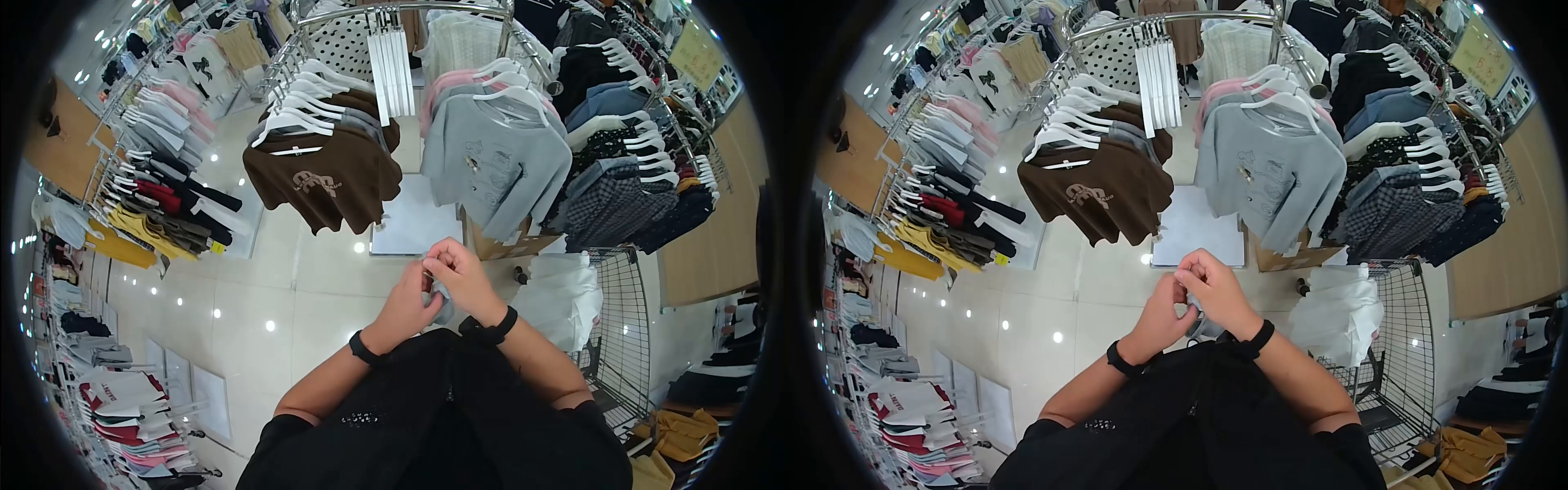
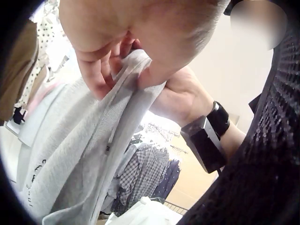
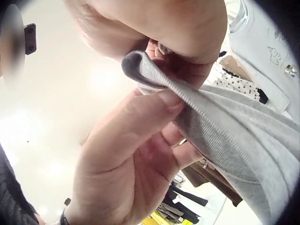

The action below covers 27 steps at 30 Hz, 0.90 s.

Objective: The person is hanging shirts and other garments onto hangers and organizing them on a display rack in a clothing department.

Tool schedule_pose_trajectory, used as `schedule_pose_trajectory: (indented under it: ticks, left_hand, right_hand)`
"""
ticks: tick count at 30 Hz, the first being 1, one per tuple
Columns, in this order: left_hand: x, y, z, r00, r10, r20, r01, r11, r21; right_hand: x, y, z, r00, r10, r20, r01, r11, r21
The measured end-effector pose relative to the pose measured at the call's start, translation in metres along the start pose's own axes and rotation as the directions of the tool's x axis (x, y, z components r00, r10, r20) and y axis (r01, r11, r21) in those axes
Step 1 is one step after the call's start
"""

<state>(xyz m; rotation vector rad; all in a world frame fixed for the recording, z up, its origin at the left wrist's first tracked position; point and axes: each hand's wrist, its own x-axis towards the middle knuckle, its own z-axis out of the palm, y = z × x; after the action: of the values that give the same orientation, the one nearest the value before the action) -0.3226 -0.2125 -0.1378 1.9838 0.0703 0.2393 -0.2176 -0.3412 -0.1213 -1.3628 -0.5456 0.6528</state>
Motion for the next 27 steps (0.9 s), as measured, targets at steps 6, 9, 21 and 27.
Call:
schedule_pose_trajectory:
  ticks: [6, 9, 21, 27]
  left_hand:
    - [0.009, -0.023, -0.026, 0.993, 0.101, -0.064, -0.087, 0.978, 0.189]
    - [0.021, -0.041, -0.035, 0.983, 0.133, -0.123, -0.102, 0.967, 0.232]
    - [0.085, -0.056, -0.112, 0.952, -0.218, -0.215, 0.27, 0.929, 0.254]
    - [0.115, -0.057, -0.128, 0.867, -0.248, -0.432, 0.289, 0.957, 0.032]
  right_hand:
    - [0.033, 0.009, 0.016, 0.998, -0.047, -0.047, 0.047, 0.999, -0.003]
    - [0.058, 0.016, 0.021, 0.999, 0.041, 0.013, -0.042, 0.999, 0.003]
    - [0.254, 0.002, -0.029, 0.987, -0.153, -0.057, 0.146, 0.982, -0.116]
    - [0.391, 0.011, -0.111, 0.866, -0.37, -0.337, 0.25, 0.902, -0.351]
